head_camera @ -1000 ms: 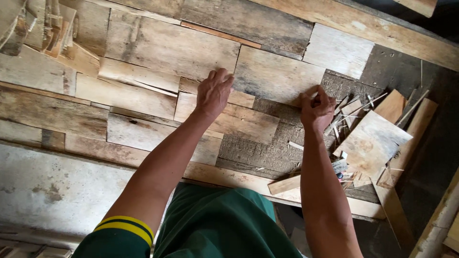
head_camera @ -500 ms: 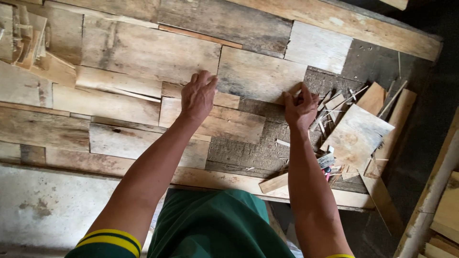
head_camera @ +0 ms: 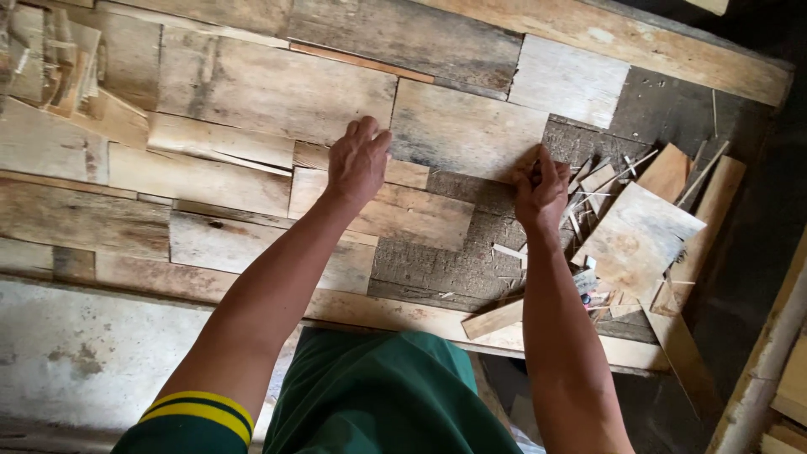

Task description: Trimming and fitting thin strips of wood veneer on a workbench using a utility knife.

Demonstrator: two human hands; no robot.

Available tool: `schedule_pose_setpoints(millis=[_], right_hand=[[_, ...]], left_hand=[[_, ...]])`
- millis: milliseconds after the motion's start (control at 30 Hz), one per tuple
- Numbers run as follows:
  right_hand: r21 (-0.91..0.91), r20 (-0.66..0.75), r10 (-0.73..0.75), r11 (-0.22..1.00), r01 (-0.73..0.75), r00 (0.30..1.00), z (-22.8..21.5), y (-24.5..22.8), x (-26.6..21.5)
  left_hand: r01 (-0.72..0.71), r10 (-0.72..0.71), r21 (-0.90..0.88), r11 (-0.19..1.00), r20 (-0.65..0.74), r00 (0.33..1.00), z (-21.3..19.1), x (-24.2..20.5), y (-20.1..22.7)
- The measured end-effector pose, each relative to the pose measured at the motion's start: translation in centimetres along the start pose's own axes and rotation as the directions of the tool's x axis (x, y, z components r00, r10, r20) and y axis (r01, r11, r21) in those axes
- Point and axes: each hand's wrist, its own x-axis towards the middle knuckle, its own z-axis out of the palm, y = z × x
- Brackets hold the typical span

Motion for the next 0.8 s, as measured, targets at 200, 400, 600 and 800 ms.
schedule_pose_setpoints(millis=[200,400,600,800], right_hand=[[0.097,0.058,0.147,0.984,-0.152,0.987,-0.7,-0.9,-0.4],[-0.031,-0.307,-0.339,0.938,0.346,0.889,2.9,-4.3,-3.5],[-0.021,0.037,-0.042,0.999,0.043,0.998,4.7,-12.6,-6.6],[0.052,-0.004,-0.011,0.999,0.011,1.0,6.3,-14.0,-7.4]], left_hand=[[0.039,-0.06,-0.225,0.974,-0.09,0.994,6.3,-0.7,-3.6],[0.123,-0.149,-0.199,0.972,-0.121,0.981,4.6,-2.2,-4.5],[0.344,-0.344,0.027,0.938,-0.025,0.939,0.8,-8.3,-2.1],[0.345,-0.345,0.053,0.937,-0.007,0.938,-0.6,-9.1,-1.4]])
